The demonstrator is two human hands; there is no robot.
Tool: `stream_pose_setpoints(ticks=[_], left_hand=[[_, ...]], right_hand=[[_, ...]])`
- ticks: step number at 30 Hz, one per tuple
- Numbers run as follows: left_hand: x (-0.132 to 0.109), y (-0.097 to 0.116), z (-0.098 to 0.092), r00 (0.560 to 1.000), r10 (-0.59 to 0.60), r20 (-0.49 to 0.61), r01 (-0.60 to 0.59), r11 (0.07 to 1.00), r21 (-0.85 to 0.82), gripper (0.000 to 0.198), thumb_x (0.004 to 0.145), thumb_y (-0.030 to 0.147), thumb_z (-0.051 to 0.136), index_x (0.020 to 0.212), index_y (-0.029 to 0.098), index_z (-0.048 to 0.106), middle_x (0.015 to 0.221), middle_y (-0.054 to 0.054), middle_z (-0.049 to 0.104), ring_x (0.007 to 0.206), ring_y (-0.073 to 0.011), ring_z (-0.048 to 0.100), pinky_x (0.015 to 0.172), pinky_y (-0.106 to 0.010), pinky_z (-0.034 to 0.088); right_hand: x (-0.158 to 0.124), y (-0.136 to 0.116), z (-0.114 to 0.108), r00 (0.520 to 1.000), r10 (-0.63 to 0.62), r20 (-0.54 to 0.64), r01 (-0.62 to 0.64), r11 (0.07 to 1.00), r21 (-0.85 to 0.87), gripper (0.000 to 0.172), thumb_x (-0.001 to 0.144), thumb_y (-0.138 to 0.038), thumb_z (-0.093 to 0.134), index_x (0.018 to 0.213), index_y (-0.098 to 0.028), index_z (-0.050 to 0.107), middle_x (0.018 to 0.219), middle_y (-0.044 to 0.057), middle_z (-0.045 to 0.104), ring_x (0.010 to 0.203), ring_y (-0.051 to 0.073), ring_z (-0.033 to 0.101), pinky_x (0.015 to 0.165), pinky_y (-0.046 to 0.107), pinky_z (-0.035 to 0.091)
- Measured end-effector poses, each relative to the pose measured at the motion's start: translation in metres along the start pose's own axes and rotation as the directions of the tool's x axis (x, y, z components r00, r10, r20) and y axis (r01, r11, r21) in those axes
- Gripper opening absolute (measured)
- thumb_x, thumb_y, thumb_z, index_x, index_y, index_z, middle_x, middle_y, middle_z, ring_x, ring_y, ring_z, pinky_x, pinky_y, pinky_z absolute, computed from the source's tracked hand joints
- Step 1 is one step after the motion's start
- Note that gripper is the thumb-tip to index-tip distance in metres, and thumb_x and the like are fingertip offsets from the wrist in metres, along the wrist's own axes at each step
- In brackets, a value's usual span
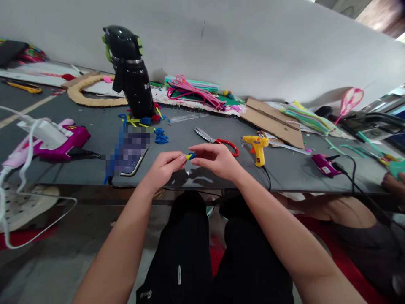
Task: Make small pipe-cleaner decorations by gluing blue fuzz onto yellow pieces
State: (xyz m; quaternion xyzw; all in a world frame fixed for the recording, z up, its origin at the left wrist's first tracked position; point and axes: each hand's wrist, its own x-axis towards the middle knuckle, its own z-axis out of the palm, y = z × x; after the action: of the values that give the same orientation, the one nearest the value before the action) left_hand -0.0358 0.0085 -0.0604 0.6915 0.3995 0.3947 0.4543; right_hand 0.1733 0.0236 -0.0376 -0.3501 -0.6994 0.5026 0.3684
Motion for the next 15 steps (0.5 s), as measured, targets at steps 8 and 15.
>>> stream_pose_setpoints(ticks=[8,15], left_hand=[[-0.001,0.001,-0.001,1.000,0.009,-0.013,-0.008,1.000,0.021,0.039,0.094,0.042,0.049,0.064,0.017,0.053,0.056,0.003,0.039,0.055,-0.0117,0.033,0.054,-0.028,0.025],[-0.002,0.003,-0.001,0.998,0.019,-0.055,-0.016,0.998,0.057,0.038,0.094,0.041,0.051,0.066,0.016,0.059,0.057,0.002,0.044,0.056,-0.0127,0.038,0.055,-0.028,0.028]], right_hand=[[0.001,-0.004,0.008,0.999,0.002,-0.048,-0.001,1.000,0.019,0.027,0.079,-0.040,0.076,0.094,-0.017,0.075,0.075,0.003,0.071,0.070,0.015,0.066,0.070,0.030,0.056],[0.014,0.010,-0.022,0.987,0.080,0.136,-0.087,0.995,0.043,0.059,0.072,-0.035,0.082,0.126,-0.017,0.065,0.099,0.006,0.072,0.085,0.016,0.068,0.081,0.033,0.057]])
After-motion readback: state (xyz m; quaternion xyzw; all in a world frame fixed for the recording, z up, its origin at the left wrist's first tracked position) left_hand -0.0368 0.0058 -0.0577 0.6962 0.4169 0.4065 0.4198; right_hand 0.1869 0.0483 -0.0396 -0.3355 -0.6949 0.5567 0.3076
